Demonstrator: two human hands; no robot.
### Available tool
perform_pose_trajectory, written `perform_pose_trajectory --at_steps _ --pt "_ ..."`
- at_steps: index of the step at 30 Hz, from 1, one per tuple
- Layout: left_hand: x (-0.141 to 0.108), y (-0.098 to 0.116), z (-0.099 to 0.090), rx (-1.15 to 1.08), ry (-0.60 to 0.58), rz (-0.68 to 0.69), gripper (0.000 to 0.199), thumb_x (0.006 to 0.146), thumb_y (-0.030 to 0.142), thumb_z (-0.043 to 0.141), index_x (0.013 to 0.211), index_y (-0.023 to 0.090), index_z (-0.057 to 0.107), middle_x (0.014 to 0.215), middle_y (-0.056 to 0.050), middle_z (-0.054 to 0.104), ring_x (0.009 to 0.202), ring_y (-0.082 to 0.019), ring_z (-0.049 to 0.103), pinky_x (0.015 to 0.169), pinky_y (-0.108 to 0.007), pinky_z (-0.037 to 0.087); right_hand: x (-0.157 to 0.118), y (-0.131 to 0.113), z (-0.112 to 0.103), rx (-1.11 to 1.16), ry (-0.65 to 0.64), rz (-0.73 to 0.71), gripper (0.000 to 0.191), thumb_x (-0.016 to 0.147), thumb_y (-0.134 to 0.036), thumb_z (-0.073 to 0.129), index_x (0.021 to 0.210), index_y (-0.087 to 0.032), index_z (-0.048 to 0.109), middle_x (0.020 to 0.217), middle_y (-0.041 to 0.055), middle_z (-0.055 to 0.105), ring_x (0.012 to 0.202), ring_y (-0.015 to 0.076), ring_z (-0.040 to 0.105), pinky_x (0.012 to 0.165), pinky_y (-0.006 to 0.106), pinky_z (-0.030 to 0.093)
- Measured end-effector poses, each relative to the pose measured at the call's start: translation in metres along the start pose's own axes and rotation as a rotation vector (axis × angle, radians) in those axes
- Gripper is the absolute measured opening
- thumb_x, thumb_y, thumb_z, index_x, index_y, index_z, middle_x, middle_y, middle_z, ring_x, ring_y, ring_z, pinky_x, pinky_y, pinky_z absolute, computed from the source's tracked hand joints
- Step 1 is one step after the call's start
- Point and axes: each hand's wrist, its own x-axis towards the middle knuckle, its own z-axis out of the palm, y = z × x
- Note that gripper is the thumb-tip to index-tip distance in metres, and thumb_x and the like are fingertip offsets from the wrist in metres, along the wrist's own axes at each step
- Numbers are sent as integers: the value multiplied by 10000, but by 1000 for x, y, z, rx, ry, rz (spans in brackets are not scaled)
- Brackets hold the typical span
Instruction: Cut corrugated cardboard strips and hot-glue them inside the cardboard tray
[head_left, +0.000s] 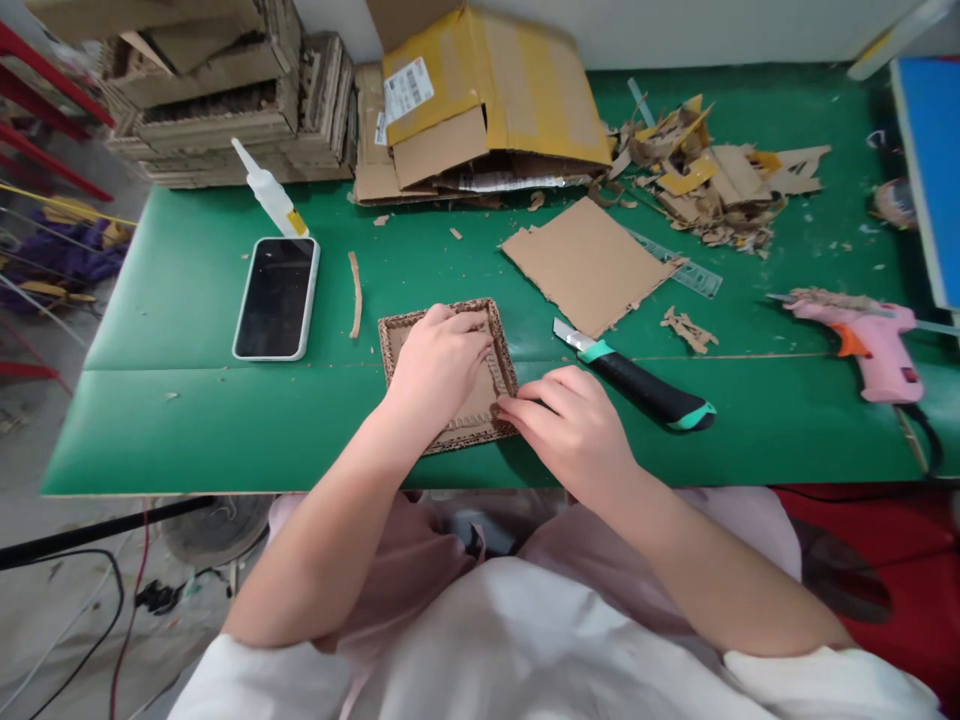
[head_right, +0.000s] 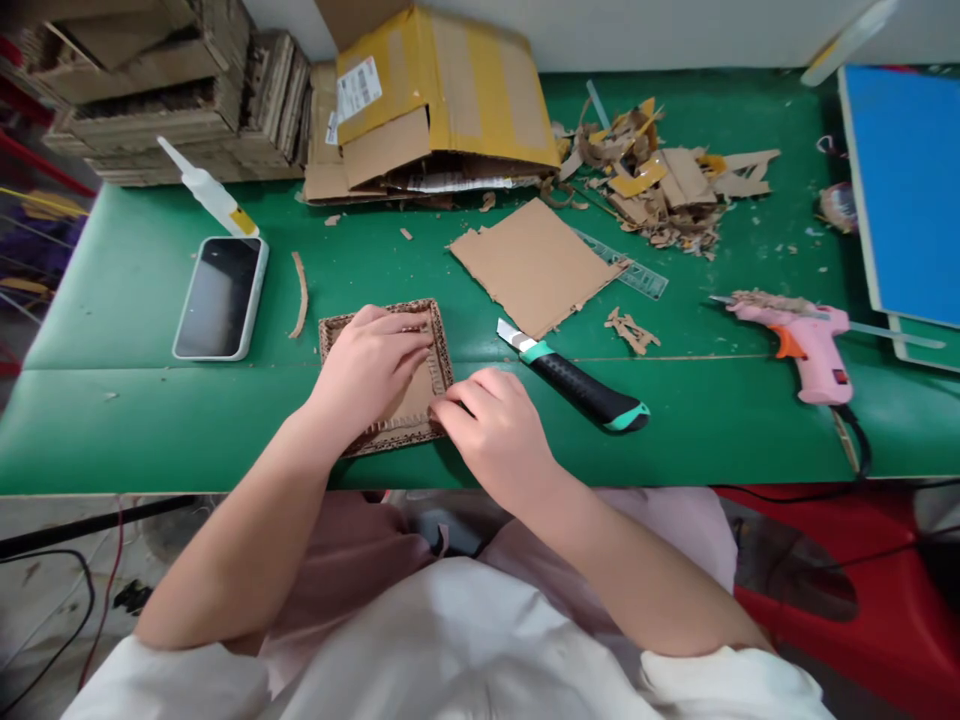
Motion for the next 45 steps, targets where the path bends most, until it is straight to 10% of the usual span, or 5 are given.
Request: perform_pose_trajectory --at_steps 20,45 --pt "-8 -14 1 90 100 93 258 827 117 467 952 194 680 1133 -23 653 958 -217 503 797 -352 445 -2 -3 4 19 33 -11 115 820 -122 557 827 -157 666 776 14 676 780 147 474 713 294 399" --pt "-14 -3 -14 242 -45 104 295 826 88 460 1067 140 622 1167 -68 623 991 -265 511 820 -403 456 -4 0 6 67 -40 -44 135 827 -120 539 824 -138 673 843 31 670 891 170 500 800 314 433"
